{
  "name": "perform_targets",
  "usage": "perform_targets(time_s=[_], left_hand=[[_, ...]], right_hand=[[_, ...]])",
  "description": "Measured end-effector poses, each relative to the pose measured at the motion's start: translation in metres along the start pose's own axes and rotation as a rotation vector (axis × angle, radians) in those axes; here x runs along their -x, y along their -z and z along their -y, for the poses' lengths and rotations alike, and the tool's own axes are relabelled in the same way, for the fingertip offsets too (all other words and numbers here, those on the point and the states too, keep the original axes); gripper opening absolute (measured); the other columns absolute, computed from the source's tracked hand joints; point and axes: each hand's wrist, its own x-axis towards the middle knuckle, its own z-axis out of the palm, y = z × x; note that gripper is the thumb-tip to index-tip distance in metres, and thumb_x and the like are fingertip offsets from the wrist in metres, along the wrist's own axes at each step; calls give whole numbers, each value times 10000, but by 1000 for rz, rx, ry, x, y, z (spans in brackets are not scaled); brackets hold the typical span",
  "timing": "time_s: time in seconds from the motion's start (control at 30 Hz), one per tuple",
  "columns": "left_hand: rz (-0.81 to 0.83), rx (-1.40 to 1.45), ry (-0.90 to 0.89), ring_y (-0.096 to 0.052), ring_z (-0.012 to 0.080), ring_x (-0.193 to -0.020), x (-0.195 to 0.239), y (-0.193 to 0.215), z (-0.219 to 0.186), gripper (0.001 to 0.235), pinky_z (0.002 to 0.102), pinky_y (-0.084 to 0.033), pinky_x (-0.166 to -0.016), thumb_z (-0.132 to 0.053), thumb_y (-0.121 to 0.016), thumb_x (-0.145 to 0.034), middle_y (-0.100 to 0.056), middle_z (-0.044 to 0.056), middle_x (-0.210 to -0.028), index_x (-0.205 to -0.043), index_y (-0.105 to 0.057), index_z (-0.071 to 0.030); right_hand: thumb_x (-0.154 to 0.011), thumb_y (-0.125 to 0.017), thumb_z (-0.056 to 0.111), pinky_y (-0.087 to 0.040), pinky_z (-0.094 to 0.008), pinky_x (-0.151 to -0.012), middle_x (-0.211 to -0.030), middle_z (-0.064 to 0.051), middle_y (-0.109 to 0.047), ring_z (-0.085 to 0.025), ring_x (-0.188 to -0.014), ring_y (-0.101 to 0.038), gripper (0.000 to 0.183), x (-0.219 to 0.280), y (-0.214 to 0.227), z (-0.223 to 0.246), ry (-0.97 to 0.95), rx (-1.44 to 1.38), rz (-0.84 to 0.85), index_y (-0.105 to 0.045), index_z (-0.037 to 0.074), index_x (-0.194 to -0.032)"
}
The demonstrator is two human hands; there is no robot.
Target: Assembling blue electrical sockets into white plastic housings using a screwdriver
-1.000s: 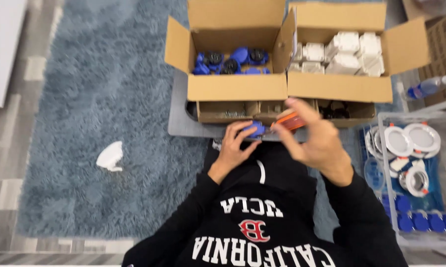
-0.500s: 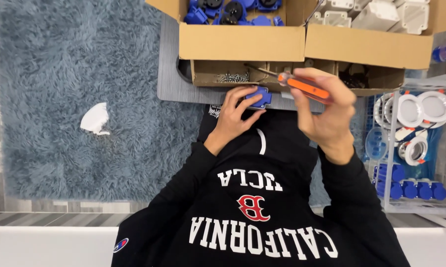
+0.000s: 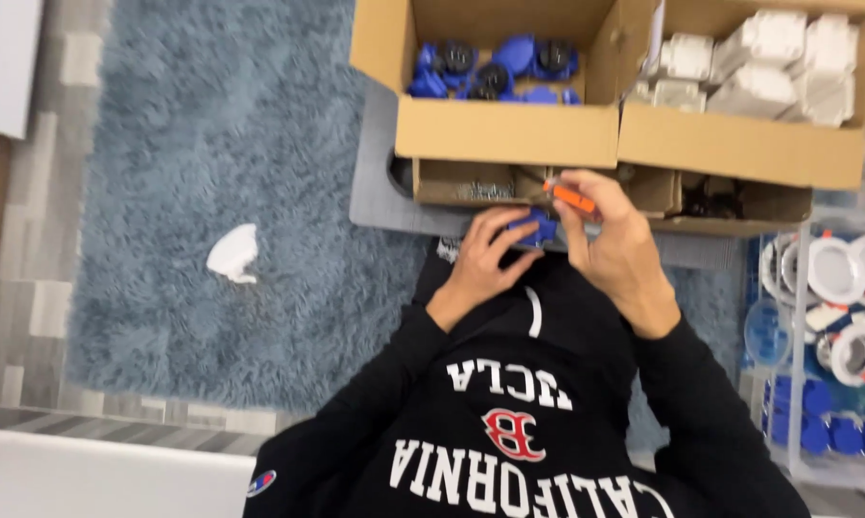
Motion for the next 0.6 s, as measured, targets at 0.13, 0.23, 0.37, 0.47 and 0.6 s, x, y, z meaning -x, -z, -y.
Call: perform_targets(time_s=[0.13, 0.23, 0.37, 0.47, 0.6], left_hand=[[0, -17, 7, -664, 369, -1311, -8, 6, -11, 489, 503, -557, -1126, -276, -879, -949, -677, 100, -1431, -1401, -745, -145], [-8, -16, 0, -669, 366, -1314, -13, 6, -14, 503, 494, -558, -1129, -270, -891, -937, -685, 104, -1429, -1398, -745, -130], [-35, 5, 2, -671, 367, -1298, -16, 11, -19, 548, 488, -566, -1109, -283, -914, -901, -691, 113, -1420, -1391, -744, -106], [-75, 54, 43, -675, 374, -1268, -23, 24, -28, 586, 486, -585, -1074, -275, -938, -877, -684, 145, -1410, -1386, -732, -69], [0, 333, 394, -695, 232, -1169, -30, 48, -42, 566, 302, -595, -920, -39, -792, -957, -620, 155, -1420, -1475, -565, -4]], right_hand=[[-1046, -817, 62, -642, -411, -825, -1205, -190, -802, -382, -1037, -789, 301, 6, 7, 1, -147, -28, 2, -670, -78, -1267], [-1020, -841, 57, -611, -381, -910, -1245, -145, -818, -337, -1081, -799, 267, 18, 19, 1, -213, -85, -76, -716, -47, -1232], [-1022, -812, 12, -613, -390, -807, -1167, -263, -796, -382, -977, -799, 340, 38, 27, 1, -218, -230, -215, -577, -115, -1232], [-1085, -707, -31, -603, -425, -830, -1181, -381, -718, -434, -990, -757, 468, 46, 31, 8, -161, -301, -350, -334, -76, -1363], [-1152, -532, -43, -557, -379, -999, -1341, -310, -630, -347, -1095, -700, 417, 57, 42, 19, -356, -306, -374, -238, 140, -1384]])
